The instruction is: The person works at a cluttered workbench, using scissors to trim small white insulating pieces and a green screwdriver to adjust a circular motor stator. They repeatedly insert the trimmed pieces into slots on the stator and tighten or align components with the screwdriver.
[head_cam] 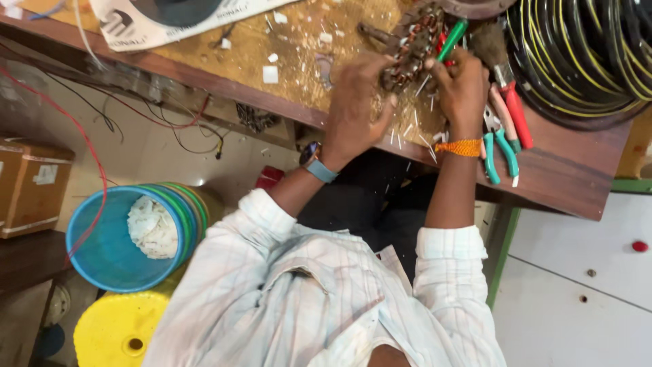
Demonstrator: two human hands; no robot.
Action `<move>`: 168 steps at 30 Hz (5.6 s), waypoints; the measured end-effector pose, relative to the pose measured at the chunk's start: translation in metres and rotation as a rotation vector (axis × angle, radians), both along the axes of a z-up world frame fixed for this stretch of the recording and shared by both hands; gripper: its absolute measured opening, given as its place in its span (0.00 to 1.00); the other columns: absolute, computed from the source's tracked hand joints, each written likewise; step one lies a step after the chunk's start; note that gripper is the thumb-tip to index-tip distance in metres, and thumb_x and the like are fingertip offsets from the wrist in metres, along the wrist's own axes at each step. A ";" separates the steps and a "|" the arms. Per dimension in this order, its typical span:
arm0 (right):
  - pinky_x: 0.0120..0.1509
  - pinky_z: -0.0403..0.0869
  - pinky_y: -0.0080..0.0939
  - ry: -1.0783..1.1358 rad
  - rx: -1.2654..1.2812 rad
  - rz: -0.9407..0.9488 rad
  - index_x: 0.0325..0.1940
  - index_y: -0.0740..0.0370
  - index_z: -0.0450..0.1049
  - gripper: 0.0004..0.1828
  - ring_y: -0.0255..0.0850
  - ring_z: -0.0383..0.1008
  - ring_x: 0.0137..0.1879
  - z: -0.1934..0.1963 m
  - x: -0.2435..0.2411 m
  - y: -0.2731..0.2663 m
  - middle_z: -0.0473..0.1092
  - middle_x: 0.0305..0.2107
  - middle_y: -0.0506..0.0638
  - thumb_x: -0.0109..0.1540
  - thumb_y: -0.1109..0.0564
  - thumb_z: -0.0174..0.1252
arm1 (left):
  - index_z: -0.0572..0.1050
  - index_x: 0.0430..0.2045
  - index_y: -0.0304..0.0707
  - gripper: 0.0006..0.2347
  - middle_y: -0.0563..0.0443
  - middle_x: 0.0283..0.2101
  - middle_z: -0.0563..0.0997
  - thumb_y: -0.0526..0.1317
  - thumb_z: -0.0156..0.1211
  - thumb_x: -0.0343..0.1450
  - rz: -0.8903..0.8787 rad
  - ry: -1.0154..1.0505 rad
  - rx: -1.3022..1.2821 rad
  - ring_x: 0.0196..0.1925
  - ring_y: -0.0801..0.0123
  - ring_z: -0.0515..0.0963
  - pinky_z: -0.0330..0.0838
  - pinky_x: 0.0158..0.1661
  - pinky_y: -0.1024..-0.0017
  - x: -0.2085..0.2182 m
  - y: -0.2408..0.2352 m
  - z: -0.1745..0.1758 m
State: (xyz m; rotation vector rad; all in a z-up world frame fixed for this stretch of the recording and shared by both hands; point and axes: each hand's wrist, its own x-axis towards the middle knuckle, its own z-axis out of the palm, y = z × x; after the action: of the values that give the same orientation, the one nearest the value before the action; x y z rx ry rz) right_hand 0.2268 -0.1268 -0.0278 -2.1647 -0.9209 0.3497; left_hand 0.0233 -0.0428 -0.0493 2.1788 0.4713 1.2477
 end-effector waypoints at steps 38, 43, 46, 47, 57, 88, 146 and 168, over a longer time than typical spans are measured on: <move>0.49 0.75 0.37 -0.190 0.081 0.691 0.46 0.66 0.80 0.08 0.40 0.77 0.46 0.084 -0.017 -0.057 0.76 0.39 0.51 0.65 0.61 0.70 | 0.80 0.54 0.50 0.16 0.60 0.55 0.83 0.36 0.69 0.72 -0.270 0.235 0.370 0.62 0.64 0.80 0.75 0.51 0.66 -0.011 0.019 0.013; 0.46 0.74 0.42 -0.251 -0.064 0.833 0.43 0.64 0.80 0.09 0.42 0.76 0.41 0.096 -0.016 -0.046 0.75 0.36 0.51 0.61 0.59 0.70 | 0.81 0.53 0.57 0.14 0.62 0.55 0.83 0.38 0.66 0.73 -0.290 0.217 0.371 0.62 0.64 0.79 0.76 0.51 0.66 -0.012 0.021 0.016; 0.46 0.73 0.49 -0.338 -0.180 0.864 0.45 0.65 0.79 0.11 0.49 0.74 0.41 0.105 -0.018 -0.044 0.73 0.36 0.53 0.63 0.56 0.68 | 0.81 0.53 0.57 0.14 0.62 0.55 0.83 0.38 0.66 0.73 -0.302 0.209 0.355 0.62 0.63 0.78 0.76 0.52 0.65 -0.014 0.022 0.013; 0.47 0.73 0.50 -0.348 -0.215 0.875 0.45 0.65 0.79 0.11 0.49 0.75 0.42 0.108 -0.018 -0.042 0.73 0.37 0.53 0.63 0.56 0.67 | 0.81 0.53 0.56 0.14 0.62 0.55 0.83 0.38 0.67 0.73 -0.308 0.210 0.347 0.63 0.63 0.78 0.76 0.53 0.64 -0.015 0.023 0.012; 0.53 0.71 0.54 -0.413 -0.320 0.906 0.50 0.64 0.70 0.10 0.53 0.74 0.47 0.085 -0.022 -0.047 0.70 0.43 0.55 0.66 0.60 0.60 | 0.80 0.54 0.62 0.15 0.63 0.54 0.84 0.39 0.68 0.73 -0.341 0.222 0.354 0.62 0.62 0.79 0.76 0.55 0.64 -0.013 0.029 0.001; 0.47 0.76 0.41 0.159 -0.403 0.851 0.48 0.63 0.77 0.17 0.37 0.78 0.43 0.114 -0.018 -0.008 0.78 0.37 0.49 0.59 0.52 0.64 | 0.79 0.52 0.48 0.19 0.49 0.46 0.86 0.34 0.71 0.66 -0.478 0.279 -0.005 0.44 0.58 0.86 0.78 0.44 0.63 -0.042 0.036 0.045; 0.44 0.82 0.49 0.651 1.069 0.050 0.58 0.69 0.68 0.18 0.50 0.82 0.41 0.046 -0.030 -0.045 0.76 0.39 0.62 0.72 0.53 0.62 | 0.72 0.61 0.47 0.22 0.42 0.58 0.81 0.36 0.69 0.71 -0.254 0.153 -0.239 0.57 0.53 0.84 0.78 0.57 0.60 -0.041 0.032 0.021; 0.54 0.81 0.54 0.308 1.072 0.347 0.64 0.64 0.62 0.20 0.52 0.83 0.51 0.033 -0.081 -0.041 0.76 0.45 0.62 0.72 0.57 0.60 | 0.73 0.61 0.52 0.23 0.46 0.58 0.81 0.35 0.70 0.70 -0.229 0.103 -0.268 0.57 0.57 0.84 0.80 0.58 0.62 -0.037 0.026 0.007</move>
State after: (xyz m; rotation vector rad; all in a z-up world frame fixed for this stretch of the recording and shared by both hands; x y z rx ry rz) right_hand 0.1461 -0.1678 0.0052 -0.9496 -0.9833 0.2518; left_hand -0.0138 -0.0170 -0.0425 2.0101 0.3922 0.8985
